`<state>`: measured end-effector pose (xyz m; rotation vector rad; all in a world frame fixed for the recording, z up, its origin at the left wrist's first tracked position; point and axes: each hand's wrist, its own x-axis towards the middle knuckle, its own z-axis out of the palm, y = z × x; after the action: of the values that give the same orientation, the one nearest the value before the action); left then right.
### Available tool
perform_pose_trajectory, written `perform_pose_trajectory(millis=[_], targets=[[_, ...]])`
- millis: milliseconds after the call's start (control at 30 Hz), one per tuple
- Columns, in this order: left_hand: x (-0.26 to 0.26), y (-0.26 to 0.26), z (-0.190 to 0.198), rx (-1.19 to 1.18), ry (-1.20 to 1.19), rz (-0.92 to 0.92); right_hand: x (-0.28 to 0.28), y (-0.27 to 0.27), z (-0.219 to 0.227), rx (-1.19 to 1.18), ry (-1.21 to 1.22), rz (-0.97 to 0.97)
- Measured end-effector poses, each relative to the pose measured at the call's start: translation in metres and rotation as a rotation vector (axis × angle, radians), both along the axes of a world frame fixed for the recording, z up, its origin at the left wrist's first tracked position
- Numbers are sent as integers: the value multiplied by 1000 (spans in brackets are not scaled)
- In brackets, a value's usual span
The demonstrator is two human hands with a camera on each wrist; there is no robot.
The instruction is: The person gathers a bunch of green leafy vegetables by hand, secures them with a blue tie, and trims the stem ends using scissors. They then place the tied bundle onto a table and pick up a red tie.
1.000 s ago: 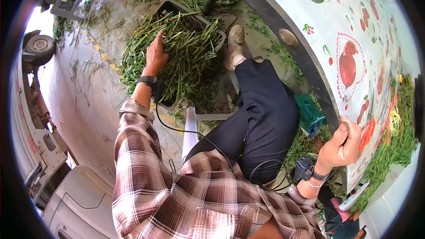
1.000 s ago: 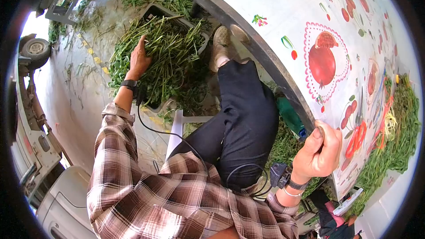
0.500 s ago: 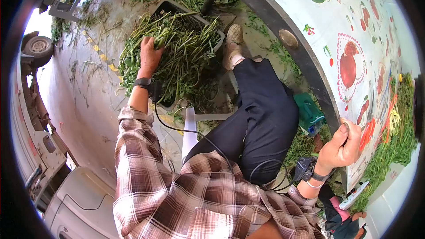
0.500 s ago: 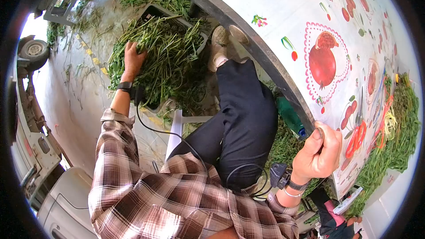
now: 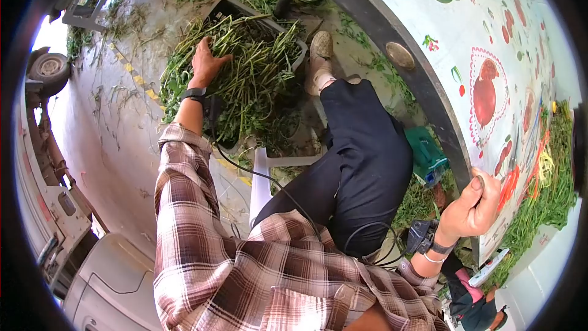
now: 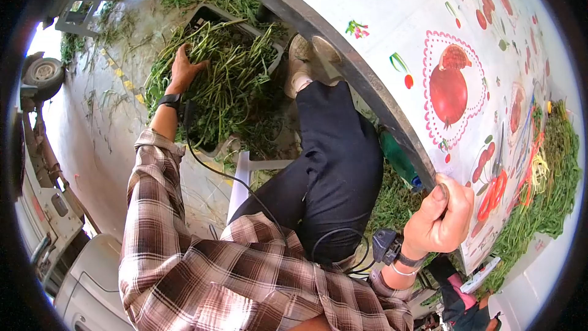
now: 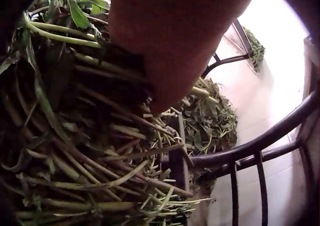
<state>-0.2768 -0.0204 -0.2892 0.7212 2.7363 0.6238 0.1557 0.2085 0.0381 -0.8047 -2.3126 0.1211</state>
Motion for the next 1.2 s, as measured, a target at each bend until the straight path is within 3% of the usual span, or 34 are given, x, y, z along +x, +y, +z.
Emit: perform_pose_trajectory(millis=[133, 200, 333, 400, 500, 633, 733, 900, 1033, 1133, 1200], targets=[[6, -4, -3, -37, 119, -80, -1, 0, 0, 12, 11, 12], [15, 2, 4, -234, 172, -62, -1, -1, 1, 3, 6, 10], [19, 10, 6, -389, 175, -64, -1, -1, 1, -3, 12, 7], [24, 7, 12, -378, 177, -77, -2, -1, 1, -10, 20, 8], [32, -4, 8, -158, 305, -115, -2, 0, 1, -10, 22, 16], [33, -12, 4, -1, 259, -69, -1, 0, 1, 0, 10, 20], [28, -8, 13, -163, 87, -104, -1, 0, 1, 6, 4, 20], [37, -3, 16, -275, 100, -164, -1, -1, 1, -25, 14, -4], [36, -1, 15, -258, 153, -140, -1, 0, 0, -4, 22, 11], [25, -3, 12, -196, 18, -66, -1, -1, 1, -23, 8, 10], [23, -11, 17, -24, 23, -42, -1, 0, 1, -23, 9, 11]])
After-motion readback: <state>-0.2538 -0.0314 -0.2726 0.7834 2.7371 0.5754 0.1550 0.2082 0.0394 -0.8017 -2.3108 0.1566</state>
